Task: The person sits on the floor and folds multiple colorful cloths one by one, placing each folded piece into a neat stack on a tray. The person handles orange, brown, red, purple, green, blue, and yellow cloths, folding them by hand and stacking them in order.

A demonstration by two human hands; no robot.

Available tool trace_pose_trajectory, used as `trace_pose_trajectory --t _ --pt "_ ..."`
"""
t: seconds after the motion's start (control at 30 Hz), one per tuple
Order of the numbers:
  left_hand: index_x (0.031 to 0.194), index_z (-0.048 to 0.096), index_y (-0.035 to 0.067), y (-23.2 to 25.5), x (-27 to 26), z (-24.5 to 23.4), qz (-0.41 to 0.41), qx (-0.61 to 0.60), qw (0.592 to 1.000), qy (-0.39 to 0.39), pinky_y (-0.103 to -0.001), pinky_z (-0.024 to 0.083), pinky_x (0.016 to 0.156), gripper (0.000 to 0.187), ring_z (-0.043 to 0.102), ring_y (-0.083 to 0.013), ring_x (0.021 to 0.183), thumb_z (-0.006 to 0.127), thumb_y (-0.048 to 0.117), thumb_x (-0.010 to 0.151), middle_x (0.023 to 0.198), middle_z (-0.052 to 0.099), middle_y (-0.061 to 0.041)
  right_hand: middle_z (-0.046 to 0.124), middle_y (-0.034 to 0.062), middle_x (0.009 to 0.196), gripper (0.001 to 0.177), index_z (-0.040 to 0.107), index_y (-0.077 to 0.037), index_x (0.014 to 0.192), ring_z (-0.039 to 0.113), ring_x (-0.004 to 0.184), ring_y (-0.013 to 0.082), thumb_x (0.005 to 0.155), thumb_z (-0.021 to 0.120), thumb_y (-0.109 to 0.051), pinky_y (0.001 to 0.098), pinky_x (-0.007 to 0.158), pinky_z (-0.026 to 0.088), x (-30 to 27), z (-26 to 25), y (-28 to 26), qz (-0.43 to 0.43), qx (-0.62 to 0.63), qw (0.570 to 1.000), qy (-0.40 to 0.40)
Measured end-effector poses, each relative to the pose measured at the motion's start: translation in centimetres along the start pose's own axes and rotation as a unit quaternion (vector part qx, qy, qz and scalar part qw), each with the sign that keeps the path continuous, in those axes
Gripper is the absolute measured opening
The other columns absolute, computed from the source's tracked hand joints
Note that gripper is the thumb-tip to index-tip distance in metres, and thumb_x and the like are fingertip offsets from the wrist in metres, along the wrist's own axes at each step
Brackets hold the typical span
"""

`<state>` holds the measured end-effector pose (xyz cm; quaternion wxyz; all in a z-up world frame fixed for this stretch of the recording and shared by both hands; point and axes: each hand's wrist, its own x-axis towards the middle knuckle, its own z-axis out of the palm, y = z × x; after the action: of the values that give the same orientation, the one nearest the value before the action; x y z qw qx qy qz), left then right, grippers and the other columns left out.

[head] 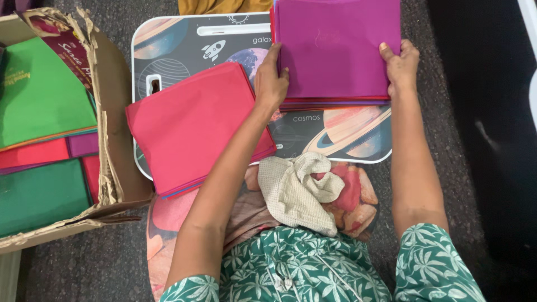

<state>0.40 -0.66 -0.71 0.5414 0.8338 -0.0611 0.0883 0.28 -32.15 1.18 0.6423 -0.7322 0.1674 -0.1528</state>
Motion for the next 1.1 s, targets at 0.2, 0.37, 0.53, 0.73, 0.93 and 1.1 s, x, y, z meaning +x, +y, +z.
trace_pose_trajectory --t 0.2,0.37,0.53,0.73,0.93,1.1 --pt "0.142 0.054 0.006 -0.4 -0.4 0.0 0.029 0.041 0.999 0.001 -0.045 0.043 0.113 0.052 0.054 -0.0410 0.134 0.065 0.004 0.091 0.157 0.045 -0.021 0.077 0.0111 0.103 0.016 0.067 0.000 0.110 0.074 0.089 0.0152 0.099 0.076 -0.008 0.0302 0.080 0.061 1.1 0.3 -1.0 -0.094 -0.112 0.989 0.009" --pt "0.144 0.054 0.007 -1.0 -0.7 0.3 0.044 0.072 0.996 0.006 -0.046 0.043 0.113 0.049 0.054 -0.0430 0.134 0.062 0.009 0.096 0.157 0.045 -0.019 0.076 0.0142 0.099 0.024 0.068 0.000 0.108 0.073 0.084 0.0202 0.097 0.079 -0.019 0.0340 0.076 0.058 2.0 -0.2 -0.6 -0.101 -0.212 0.972 0.013" --pt "0.144 0.056 0.011 -1.2 0.0 0.4 0.042 0.111 0.993 -0.001 -0.048 0.045 0.110 0.045 0.056 -0.0422 0.130 0.059 0.014 0.099 0.156 0.047 -0.017 0.072 0.0216 0.087 0.035 0.070 0.004 0.096 0.072 0.078 0.0346 0.095 0.082 -0.030 0.0453 0.075 0.054 2.4 -0.7 1.0 -0.104 -0.341 0.933 0.059" --pt "0.143 0.058 0.015 -1.3 0.9 0.6 0.020 0.152 0.988 0.000 -0.051 0.046 0.107 0.042 0.058 -0.0429 0.128 0.057 0.022 0.102 0.152 0.051 -0.017 0.071 0.0224 0.086 0.037 0.072 0.000 0.099 0.068 0.083 0.0434 0.097 0.083 -0.035 0.0523 0.079 0.053 2.4 0.5 1.2 -0.148 -0.477 0.860 0.103" --pt "0.145 0.055 0.015 -1.2 1.2 -0.7 0.013 0.082 0.996 -0.016 -0.049 0.047 0.107 0.046 0.059 -0.0408 0.128 0.058 0.031 0.103 0.146 0.057 -0.017 0.064 0.0220 0.125 0.044 0.056 0.004 0.130 0.064 0.112 0.0421 0.094 0.072 -0.016 0.0486 0.096 0.050 -3.2 1.9 -2.3 -0.452 -0.466 0.745 0.151" --pt "0.144 0.055 0.012 -1.6 -1.9 -8.0 0.037 0.032 0.999 0.006 -0.043 0.050 0.106 0.044 0.062 -0.0329 0.128 0.059 0.026 0.102 0.141 0.063 -0.016 0.067 0.0181 0.106 0.015 0.072 -0.003 0.117 0.065 0.101 0.0364 0.109 0.072 -0.016 0.0490 0.091 0.050 -11.9 5.4 -5.8 -0.382 -0.380 0.840 -0.065"
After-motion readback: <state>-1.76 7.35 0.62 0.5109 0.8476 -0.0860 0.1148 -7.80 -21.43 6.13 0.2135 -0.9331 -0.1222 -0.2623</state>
